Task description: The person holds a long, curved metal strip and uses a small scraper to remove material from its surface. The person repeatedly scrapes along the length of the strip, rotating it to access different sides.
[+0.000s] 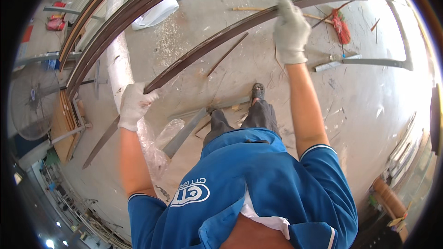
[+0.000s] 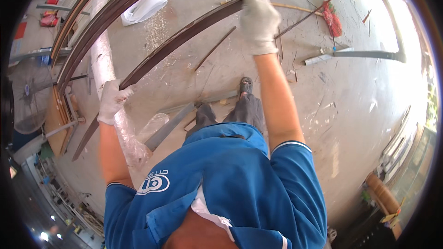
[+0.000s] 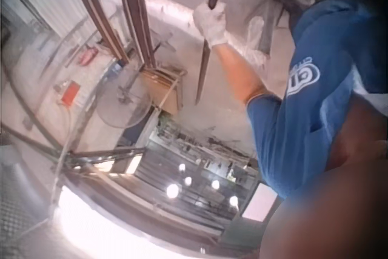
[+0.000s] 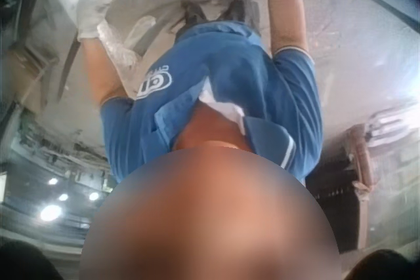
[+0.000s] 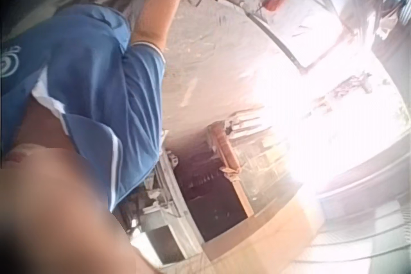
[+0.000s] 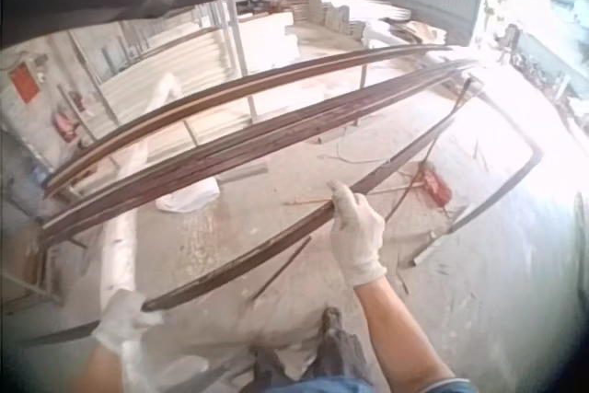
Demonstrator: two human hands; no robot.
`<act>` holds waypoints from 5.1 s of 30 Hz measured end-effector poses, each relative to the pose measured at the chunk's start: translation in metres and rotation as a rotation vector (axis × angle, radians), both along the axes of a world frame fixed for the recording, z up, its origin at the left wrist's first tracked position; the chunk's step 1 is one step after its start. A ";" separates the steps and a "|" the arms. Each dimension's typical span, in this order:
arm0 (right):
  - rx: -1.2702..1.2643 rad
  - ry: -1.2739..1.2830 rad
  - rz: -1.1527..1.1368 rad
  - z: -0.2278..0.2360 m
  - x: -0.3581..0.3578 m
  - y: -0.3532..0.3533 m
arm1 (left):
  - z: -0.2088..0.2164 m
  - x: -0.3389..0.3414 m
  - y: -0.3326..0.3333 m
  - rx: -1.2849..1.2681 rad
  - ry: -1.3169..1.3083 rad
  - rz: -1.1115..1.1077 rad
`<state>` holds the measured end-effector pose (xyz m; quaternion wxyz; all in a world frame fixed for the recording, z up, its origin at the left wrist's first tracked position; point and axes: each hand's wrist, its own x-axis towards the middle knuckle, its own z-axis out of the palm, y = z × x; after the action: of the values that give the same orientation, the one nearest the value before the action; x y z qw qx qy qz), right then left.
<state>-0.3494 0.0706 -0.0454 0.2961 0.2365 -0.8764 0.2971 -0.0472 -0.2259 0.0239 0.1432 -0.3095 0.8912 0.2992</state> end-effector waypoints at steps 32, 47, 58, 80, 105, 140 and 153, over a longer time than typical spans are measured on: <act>-0.179 -0.438 0.683 0.030 0.215 -0.090 | 0.011 0.017 -0.008 0.104 0.077 -0.299; -0.935 -0.610 0.008 0.005 -0.030 0.161 | -0.004 0.038 0.027 -0.381 0.078 -0.245; -0.528 -0.153 -0.209 -0.007 -0.057 0.141 | -0.010 0.045 0.028 -0.498 0.054 -0.264; -0.642 -0.275 -0.189 -0.020 -0.039 0.131 | -0.009 0.044 0.032 -0.452 0.085 -0.233; -0.326 -0.069 -0.376 -0.025 -0.060 0.129 | -0.013 0.046 0.031 -0.496 0.130 -0.249; -1.044 -0.657 0.174 -0.011 -0.019 0.131 | -0.010 0.044 0.034 -0.477 0.113 -0.224; -0.774 -0.299 -0.148 -0.003 -0.022 0.137 | -0.013 0.045 0.033 -0.466 0.118 -0.206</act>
<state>-0.3715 0.2072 -0.0483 0.2532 -0.0014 -0.7482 0.6133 -0.0022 -0.1929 0.0108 0.0453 -0.2237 0.9697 0.0874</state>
